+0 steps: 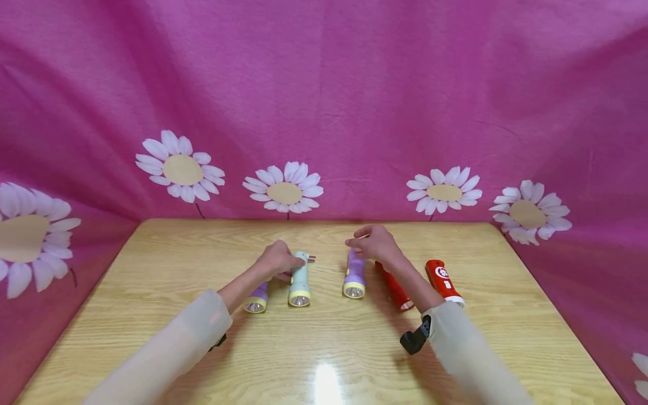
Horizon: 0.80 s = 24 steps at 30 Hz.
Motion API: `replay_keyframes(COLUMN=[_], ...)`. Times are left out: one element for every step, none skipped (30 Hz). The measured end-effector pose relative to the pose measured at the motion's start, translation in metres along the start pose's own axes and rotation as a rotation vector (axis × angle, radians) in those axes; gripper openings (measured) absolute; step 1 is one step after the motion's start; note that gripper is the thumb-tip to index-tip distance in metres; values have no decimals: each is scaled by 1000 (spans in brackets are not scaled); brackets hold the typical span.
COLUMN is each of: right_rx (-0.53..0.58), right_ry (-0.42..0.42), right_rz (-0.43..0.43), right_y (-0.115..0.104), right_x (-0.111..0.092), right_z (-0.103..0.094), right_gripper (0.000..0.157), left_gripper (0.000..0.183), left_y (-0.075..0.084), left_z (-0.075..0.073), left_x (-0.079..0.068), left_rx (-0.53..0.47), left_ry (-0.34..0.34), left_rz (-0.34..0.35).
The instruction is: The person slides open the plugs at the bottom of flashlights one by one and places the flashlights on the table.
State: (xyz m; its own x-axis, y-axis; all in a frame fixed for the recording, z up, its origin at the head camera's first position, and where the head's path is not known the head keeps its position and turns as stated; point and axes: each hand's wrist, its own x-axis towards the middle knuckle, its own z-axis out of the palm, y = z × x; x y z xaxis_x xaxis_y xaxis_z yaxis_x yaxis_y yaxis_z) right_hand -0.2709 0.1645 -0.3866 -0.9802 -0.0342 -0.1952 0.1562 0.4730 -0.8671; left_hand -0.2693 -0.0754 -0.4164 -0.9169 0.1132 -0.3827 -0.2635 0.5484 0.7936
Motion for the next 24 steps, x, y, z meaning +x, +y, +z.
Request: replay_keyframes(right_rx=[4,7,5,0,-18,-38,-58,-74,-79,-77,-69,-65,-59,-56,-53,-58,-71,-84,-98,-106,-110,-112,-113,-111], right_ry=[-2,-4,-6,-6,-3,3,6,9,11,11,8,8,3,4,2,1,-4,-9,-16,-20,-30,-39,-50,-55], right_rz=[0,3,3,9,9,9,8,7,8,12,16,22,24,30,35,36,38,42,46,55,63,74,85,95], right_y=[1,2,3,4,5,5,6,6,6,7,8,8,9,10,11,11,12,12,12,13,13,13,14,14], right_x=[0,0,0,0,0,0,-1,-1,-1,-1,-1,-1,-1,-1,-2,-2,-2,-3,-3,-4,-4,-5,-5,-6], right_z=[-2,-3,-4,-6,-7,-8,-10,-11,-12,-13,-14,-15,-15,-16,-17,-17,-18,-18,-19,-19,-19,-19,-19,-19], right_gripper=[44,43,42,41,41,41,41,41,41,41,40,40,40,41,41,42,43,45,46,47,49,50,52,52], left_gripper=[20,19,18,18,18,18,18,18,18,19,20,20,20,21,21,22,22,22,22,23,23,23,22,22], left_y=[0,0,0,1,1,1,1,1,2,2,2,2,2,2,2,2,2,2,2,2,2,2,2,2], left_z=[0,0,0,0,0,0,0,0,0,0,0,0,0,0,0,0,0,0,0,0,0,-1,-1,-1], left_x=[-1,-1,-2,-3,-3,-4,-4,-4,-4,-3,-3,-2,-2,-1,-1,-1,-1,-1,-1,-1,-2,-2,-2,-2], left_rx=[0,-1,-1,1,3,5,3,4,4,4,4,4,5,10,12,14,14,14,16,14,11,10,11,10], left_ry=[0,0,0,0,1,1,1,1,2,2,2,4,7,7,8,9,10,9,8,6,6,5,4,4], left_rz=[3,7,10,13,15,17,19,17,12,9,6,2,-1,-1,-3,-4,-6,-7,-9,-9,-11,-9,-5,-5])
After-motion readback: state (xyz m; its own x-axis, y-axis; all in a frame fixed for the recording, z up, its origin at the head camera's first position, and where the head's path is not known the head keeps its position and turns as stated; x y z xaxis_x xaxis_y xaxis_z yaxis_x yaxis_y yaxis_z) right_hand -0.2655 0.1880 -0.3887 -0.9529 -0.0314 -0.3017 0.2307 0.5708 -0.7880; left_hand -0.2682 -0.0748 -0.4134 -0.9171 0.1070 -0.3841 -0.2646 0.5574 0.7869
